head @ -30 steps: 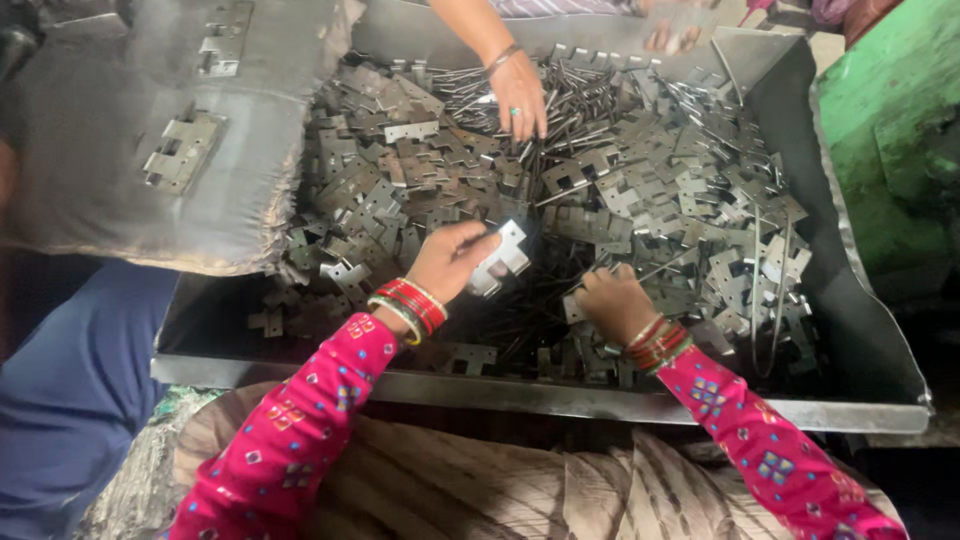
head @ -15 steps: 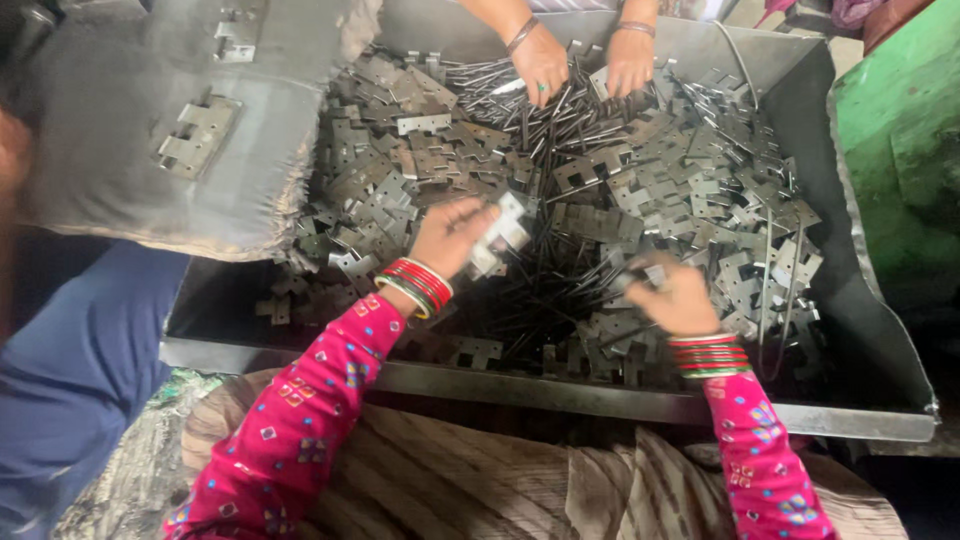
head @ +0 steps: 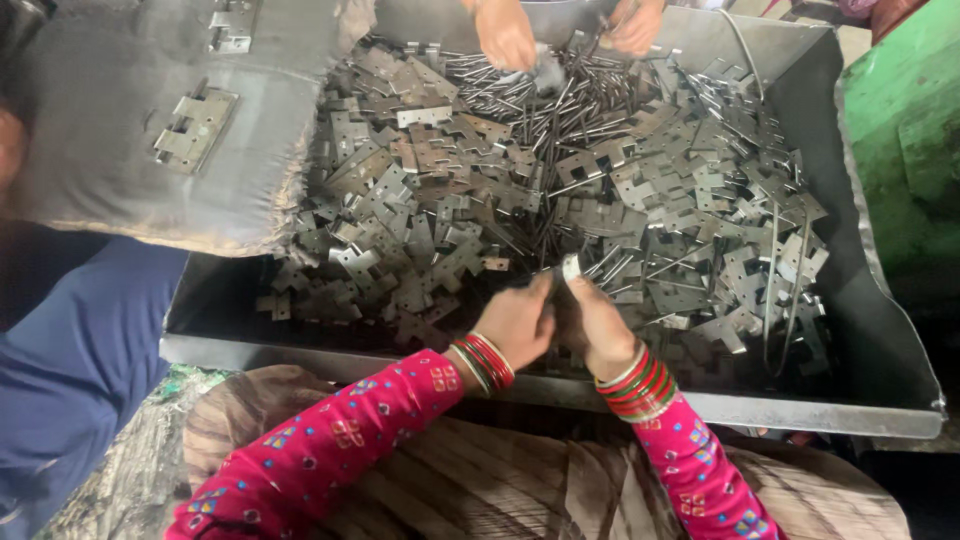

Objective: The person picks metal parts and thin rods from a bin and sorts them by hand while sitting on the ground next to others.

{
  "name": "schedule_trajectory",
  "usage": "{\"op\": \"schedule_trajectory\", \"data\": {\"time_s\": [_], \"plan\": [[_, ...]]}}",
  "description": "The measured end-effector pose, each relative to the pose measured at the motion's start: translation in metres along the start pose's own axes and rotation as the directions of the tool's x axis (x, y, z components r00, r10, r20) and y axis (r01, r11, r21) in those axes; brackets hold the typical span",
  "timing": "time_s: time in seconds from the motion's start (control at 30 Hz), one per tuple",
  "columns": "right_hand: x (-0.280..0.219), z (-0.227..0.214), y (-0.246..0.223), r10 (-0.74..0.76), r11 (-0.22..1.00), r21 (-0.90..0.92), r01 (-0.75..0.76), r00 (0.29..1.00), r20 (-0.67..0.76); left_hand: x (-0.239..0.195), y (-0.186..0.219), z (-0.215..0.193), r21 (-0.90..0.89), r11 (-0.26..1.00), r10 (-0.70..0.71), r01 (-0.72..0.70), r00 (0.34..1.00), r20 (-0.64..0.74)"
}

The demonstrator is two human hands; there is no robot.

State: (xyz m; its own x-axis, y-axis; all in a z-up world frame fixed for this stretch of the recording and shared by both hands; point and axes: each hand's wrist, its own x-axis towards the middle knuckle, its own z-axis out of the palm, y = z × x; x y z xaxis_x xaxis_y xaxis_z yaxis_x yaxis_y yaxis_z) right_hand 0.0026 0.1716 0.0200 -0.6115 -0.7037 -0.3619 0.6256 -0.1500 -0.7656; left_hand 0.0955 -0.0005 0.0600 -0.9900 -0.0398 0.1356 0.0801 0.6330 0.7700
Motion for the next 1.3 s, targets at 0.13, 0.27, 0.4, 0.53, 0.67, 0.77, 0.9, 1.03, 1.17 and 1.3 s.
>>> {"op": "schedule_trajectory", "data": {"time_s": [0.13,0.27,0.4,0.53,0.67,0.77,0.9,1.03,1.17,1.3], "plan": [[0.001,-0.018,-0.022,-0.397,0.242,-0.924,0.295,0.899,0.183,0.026,-0.017,-0.064,0.242,0.964,0.217,-0.113,0.860,-0.461],[-0.005,-0.057,-0.016,-0.330,-0.678,-0.650,-0.344,0.932,-0.149,0.043,-0.043,-0.178,0.595,0.760,0.144,0.260,0.826,-0.544],[-0.006,-0.091,-0.025,-0.256,-0.627,-0.731,-0.270,0.957,-0.135,0.026,-0.119,-0.277,0.655,0.405,0.157,0.638,0.658,-0.737],[-0.005,-0.086,-0.026,-0.258,-0.551,-0.780,-0.297,0.949,-0.180,-0.007,-0.206,-0.333,0.513,0.293,0.192,0.807,0.476,-0.858],[-0.003,-0.079,-0.033,-0.196,-0.522,-0.801,-0.292,0.955,-0.221,-0.017,-0.220,-0.339,0.408,0.355,-0.083,0.841,0.463,-0.883],[0.005,-0.077,-0.040,-0.155,-0.549,-0.787,-0.280,0.960,-0.233,-0.004,-0.167,-0.330,0.512,0.261,0.504,0.819,0.336,-0.795],[0.008,-0.070,-0.054,-0.126,-0.493,-0.822,-0.284,0.958,-0.256,0.028,-0.081,-0.269,0.674,0.602,0.375,0.427,0.594,-0.711],[0.008,-0.054,-0.061,-0.123,-0.460,-0.814,-0.354,0.934,-0.336,0.054,-0.049,-0.161,0.768,0.637,0.174,0.068,0.958,-0.229],[0.008,-0.055,-0.061,-0.140,-0.442,-0.826,-0.351,0.936,-0.323,0.049,-0.073,-0.046,0.649,0.760,0.074,0.003,0.993,-0.090],[0.017,-0.071,-0.062,-0.116,-0.382,-0.874,-0.300,0.954,-0.276,0.064,-0.105,0.007,0.700,0.657,-0.294,0.280,0.950,-0.103]]}}
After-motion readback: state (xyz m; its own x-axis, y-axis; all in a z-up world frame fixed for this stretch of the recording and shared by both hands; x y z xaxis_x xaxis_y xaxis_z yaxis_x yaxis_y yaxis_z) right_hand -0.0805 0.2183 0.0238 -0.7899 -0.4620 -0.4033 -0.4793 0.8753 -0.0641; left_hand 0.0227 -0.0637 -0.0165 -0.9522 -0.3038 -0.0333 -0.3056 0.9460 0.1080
